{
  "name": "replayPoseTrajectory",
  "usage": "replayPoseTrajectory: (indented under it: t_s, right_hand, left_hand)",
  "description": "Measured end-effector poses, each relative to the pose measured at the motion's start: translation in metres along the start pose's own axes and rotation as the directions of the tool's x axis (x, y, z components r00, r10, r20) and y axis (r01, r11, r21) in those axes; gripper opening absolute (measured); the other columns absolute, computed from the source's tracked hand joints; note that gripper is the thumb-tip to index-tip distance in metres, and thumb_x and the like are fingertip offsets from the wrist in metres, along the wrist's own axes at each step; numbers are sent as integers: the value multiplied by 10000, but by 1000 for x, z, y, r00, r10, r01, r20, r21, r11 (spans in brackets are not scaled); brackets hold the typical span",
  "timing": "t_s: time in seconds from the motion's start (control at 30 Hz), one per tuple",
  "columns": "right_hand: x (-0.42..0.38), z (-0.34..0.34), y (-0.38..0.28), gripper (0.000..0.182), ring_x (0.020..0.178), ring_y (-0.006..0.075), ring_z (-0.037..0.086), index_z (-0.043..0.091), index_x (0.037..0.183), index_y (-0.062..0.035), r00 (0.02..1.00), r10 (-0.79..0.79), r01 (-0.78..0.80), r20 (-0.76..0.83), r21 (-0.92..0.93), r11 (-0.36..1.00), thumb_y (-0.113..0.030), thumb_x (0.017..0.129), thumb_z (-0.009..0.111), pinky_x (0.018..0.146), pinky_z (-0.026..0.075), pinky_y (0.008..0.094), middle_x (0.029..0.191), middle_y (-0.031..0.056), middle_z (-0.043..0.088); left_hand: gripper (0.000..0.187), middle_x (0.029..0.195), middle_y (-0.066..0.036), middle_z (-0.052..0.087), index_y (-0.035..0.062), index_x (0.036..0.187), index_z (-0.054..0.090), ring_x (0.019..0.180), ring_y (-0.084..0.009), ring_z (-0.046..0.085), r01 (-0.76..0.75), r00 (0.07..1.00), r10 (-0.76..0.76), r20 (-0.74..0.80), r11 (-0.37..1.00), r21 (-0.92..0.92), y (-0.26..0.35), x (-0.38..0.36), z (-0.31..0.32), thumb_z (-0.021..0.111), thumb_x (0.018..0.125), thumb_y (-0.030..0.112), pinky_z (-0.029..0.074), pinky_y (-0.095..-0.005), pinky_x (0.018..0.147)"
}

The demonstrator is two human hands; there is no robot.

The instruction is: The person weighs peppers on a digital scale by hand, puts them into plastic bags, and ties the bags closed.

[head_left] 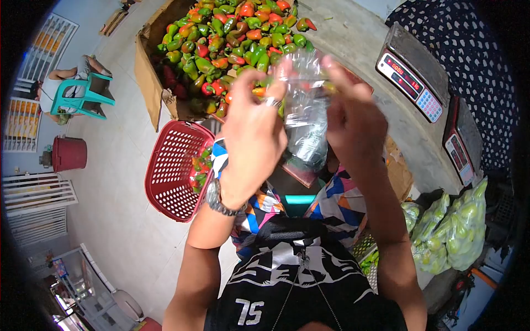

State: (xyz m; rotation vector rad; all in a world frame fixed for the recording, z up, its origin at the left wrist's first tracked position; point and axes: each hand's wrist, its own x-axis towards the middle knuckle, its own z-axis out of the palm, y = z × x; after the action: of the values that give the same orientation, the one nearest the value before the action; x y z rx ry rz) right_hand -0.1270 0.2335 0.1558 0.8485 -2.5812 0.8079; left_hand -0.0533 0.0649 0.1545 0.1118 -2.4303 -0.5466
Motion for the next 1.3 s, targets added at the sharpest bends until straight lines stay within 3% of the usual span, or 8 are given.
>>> replayPoseTrajectory:
  t_s: [0.1,0.3,0.4,0.5,0.6,0.77,1.1,1.3]
  right_hand:
    - [0,30,17,485,837,291,665,629,1353,-83,975,-189,185,-115,-40,982,-16,875,666,724,552,417,997,116,656]
    - [-91,146,112,530,639,359,667,610,1337,-34,946,-305,311,107,-43,950,-46,810,671,612,555,499,749,145,663]
    - [-76,113,63,567,668,322,666,630,1389,-92,981,-190,195,47,-293,936,-61,826,688,578,532,465,751,122,632]
    - [-42,58,37,650,684,303,650,587,1460,-128,974,-199,204,-109,33,978,-50,825,705,570,522,448,783,99,599]
    - [-38,93,47,548,659,316,620,647,1350,-130,917,-314,331,-246,30,943,-37,814,709,579,514,451,817,97,583]
    - [-64,133,67,289,822,351,660,710,1157,-84,945,-20,10,326,35,999,-48,872,682,736,557,425,879,134,647]
    - [133,229,68,170,958,375,662,690,1016,-64,963,-250,269,-99,350,898,-152,873,721,868,535,466,1004,151,682]
    - [202,311,47,525,1426,356,446,659,1365,-97,762,8,121,647,-155,980,-258,866,676,1176,381,487,1493,179,536]
  left_hand:
    - [481,1030,-163,607,128,1161,776,758,-284,666,-210,969,183,-167,965,-159,-14,-20,-3,726,709,-29,550,-368,658]
    - [474,1155,-310,580,74,1220,668,811,-473,687,55,762,-109,638,993,104,-101,-83,113,691,756,-22,585,-547,732]
    - [505,1134,-273,570,49,1190,687,822,-422,662,192,875,-191,445,980,43,-50,-64,70,700,703,-83,583,-497,726]
    - [688,1101,-176,546,71,1317,669,909,-343,606,-138,977,112,-180,981,-138,-32,-48,48,733,654,-104,546,-429,752]
    - [844,1161,-206,519,102,1512,525,910,-376,622,-80,997,81,6,993,-88,-50,-34,60,705,708,-76,566,-461,770]
    - [843,1101,-220,533,100,1540,476,789,-432,667,186,882,-177,437,982,21,-91,-75,93,626,737,-106,583,-521,704]
    - [822,1237,-231,604,130,1514,484,995,-474,663,342,758,-153,634,921,-188,-99,-89,115,601,734,-103,571,-542,860]
    - [800,1212,-260,616,55,1510,477,1019,-484,648,389,791,-202,577,894,-221,-107,-88,118,618,736,-93,562,-526,879]
